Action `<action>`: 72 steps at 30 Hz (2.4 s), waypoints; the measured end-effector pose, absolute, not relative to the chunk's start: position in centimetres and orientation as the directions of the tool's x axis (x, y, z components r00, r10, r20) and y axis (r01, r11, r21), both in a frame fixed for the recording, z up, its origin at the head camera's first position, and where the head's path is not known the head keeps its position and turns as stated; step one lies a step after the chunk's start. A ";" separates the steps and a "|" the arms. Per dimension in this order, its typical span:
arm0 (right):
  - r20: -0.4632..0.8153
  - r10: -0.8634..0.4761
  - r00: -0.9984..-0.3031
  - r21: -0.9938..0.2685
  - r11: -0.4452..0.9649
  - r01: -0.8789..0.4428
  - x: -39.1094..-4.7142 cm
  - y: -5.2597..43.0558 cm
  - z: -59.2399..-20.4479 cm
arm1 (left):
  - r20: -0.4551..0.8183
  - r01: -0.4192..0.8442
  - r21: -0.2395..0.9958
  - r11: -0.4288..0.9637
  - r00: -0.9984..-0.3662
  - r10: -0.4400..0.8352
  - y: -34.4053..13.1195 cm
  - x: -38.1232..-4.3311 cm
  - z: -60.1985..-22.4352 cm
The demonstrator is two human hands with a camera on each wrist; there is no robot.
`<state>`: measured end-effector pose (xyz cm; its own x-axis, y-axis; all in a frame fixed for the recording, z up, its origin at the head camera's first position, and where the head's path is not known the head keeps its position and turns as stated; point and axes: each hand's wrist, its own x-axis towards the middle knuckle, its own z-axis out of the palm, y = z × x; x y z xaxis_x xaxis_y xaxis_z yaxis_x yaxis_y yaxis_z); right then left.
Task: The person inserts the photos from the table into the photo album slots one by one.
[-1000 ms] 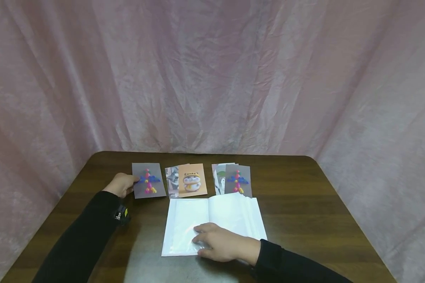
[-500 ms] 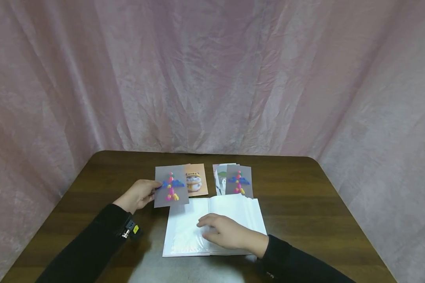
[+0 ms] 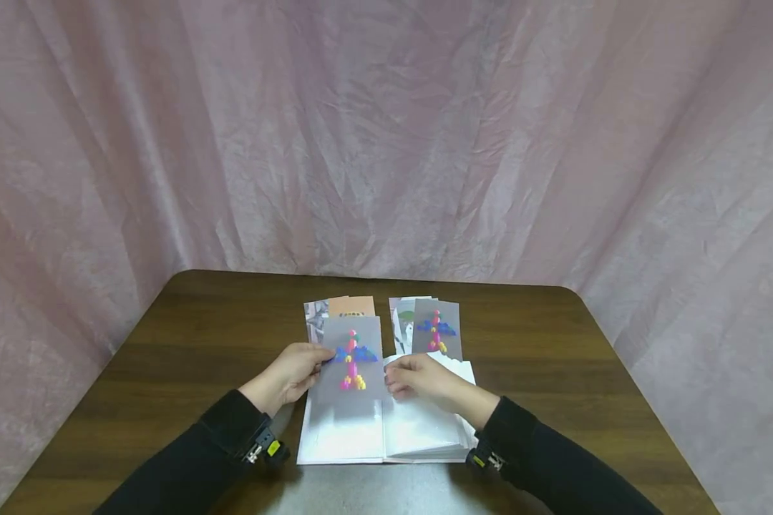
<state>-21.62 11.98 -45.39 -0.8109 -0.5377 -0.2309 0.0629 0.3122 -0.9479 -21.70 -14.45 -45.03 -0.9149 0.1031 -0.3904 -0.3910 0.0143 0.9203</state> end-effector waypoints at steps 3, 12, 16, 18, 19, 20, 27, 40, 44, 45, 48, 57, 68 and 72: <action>-0.300 -0.491 -0.818 -0.951 0.216 0.220 -22.5 11.9 -45.2 | -0.377 -0.378 0.926 0.008 -0.921 0.100 -13.3 -21.3 -45.0; -0.353 -0.352 -0.867 -0.935 0.093 0.343 -23.9 12.4 -44.5 | -0.337 -0.345 0.938 -0.038 -0.932 0.135 -10.1 -20.6 -45.6; -0.366 -0.362 -0.858 -0.928 0.073 0.365 -24.0 12.9 -44.6 | -0.327 -0.335 0.941 -0.042 -0.936 0.133 -9.6 -20.6 -45.7; -0.369 -0.362 -0.856 -0.926 0.071 0.370 -24.0 13.2 -44.6 | -0.336 -0.344 0.938 -0.038 -0.933 0.128 -9.4 -20.6 -45.6; -0.373 -0.363 -0.854 -0.925 0.071 0.374 -24.0 13.3 -44.5 | -0.340 -0.346 0.937 -0.034 -0.932 0.127 -9.3 -20.6 -45.5; -0.373 -0.363 -0.854 -0.925 0.074 0.372 -24.0 13.4 -44.4 | -0.341 -0.347 0.937 -0.030 -0.931 0.126 -9.2 -20.7 -45.5; -0.374 -0.327 -0.868 -0.927 0.105 0.360 -24.7 14.7 -43.1 | -0.251 -0.255 0.967 -0.013 -0.958 0.137 -10.0 -19.8 -45.8; -0.395 -0.264 -0.880 -0.915 0.023 0.404 -29.1 14.6 -40.0 | 0.083 0.287 0.623 0.728 -0.949 0.304 -10.4 -15.6 -46.4; -0.414 -0.250 -0.875 -0.902 -0.020 0.432 -30.0 13.5 -39.6 | 0.044 0.417 0.385 0.823 -0.899 0.435 -10.9 -15.1 -47.4; -0.421 -0.238 -0.875 -0.897 -0.036 0.441 -30.2 13.2 -39.6 | 0.024 0.447 0.338 0.828 -0.884 0.467 -11.0 -15.0 -47.6; -0.449 -0.210 -0.868 -0.872 -0.108 0.477 -30.8 12.2 -40.1 | -0.050 0.512 0.236 0.826 -0.842 0.537 -11.2 -14.9 -48.0; -0.557 -0.151 -0.817 -0.758 -0.310 0.574 -32.9 9.6 -43.9 | -0.160 0.579 0.170 0.797 -0.782 0.602 -11.4 -14.8 -48.5; -0.545 -0.075 -0.835 -0.779 -0.323 0.537 -32.9 7.9 -45.9 | -0.156 0.582 0.117 0.805 -0.789 0.594 -11.3 -14.9 -48.4; -0.543 -0.057 -0.838 -0.792 -0.298 0.533 -32.6 7.0 -46.4 | -0.150 0.573 0.132 0.809 -0.795 0.588 -11.2 -14.7 -48.4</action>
